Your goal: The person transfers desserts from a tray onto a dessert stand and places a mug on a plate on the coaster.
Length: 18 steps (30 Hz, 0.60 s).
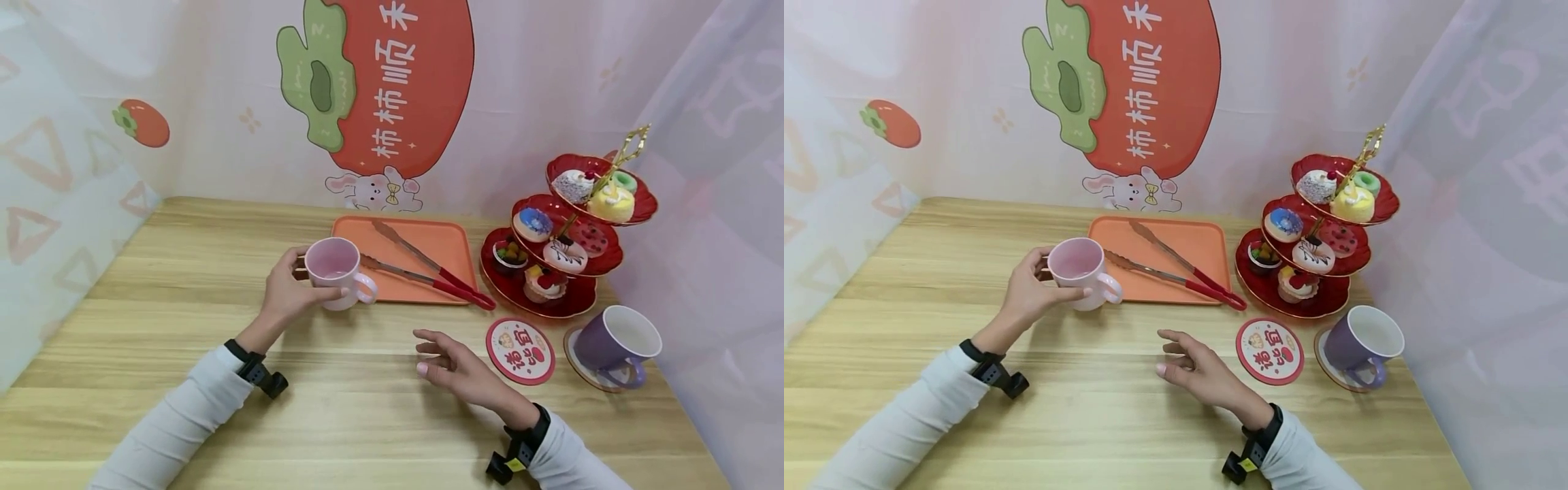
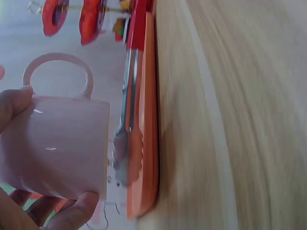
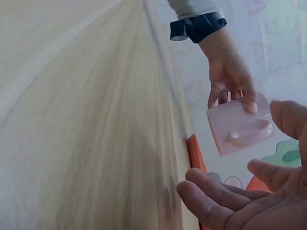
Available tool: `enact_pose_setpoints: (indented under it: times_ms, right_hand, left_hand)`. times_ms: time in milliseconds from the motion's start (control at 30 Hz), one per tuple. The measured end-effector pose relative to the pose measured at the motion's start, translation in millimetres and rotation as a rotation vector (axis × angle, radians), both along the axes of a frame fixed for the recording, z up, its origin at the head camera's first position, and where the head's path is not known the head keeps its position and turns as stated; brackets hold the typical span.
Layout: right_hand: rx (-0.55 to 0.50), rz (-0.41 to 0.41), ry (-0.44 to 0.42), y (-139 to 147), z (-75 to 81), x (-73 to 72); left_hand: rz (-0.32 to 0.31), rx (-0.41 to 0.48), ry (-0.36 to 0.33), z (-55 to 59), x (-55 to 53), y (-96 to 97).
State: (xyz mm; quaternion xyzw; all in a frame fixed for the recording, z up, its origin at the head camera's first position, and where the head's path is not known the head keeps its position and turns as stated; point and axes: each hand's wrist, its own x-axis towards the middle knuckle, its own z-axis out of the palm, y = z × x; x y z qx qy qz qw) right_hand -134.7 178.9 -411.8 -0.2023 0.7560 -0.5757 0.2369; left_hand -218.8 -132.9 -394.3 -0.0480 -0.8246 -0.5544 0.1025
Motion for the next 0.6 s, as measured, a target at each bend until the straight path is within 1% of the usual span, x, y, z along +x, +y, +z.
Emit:
enact_pose_setpoints:
  times_ms: [167, 333, 467, 600]
  right_hand:
    - [-0.109, -0.026, -0.092, -4, 2.6, -1.4]
    - [-0.207, -0.042, -0.16, -8, 7.5, -0.9]
    - [-0.265, -0.054, -0.197, -11, 9.4, 1.1]
    - [-0.3, -0.07, -0.231, -15, 9.9, 3.2]
  left_hand:
    - [-0.062, -0.015, 0.013, 3.0, 16.7, 16.0]
    - [-0.136, -0.014, 0.021, 1.6, 31.3, 31.3]
    - [-0.187, -0.001, 0.031, -1.7, 39.7, 44.0]
    - [-0.214, 0.0, 0.022, -2.4, 50.4, 52.2]
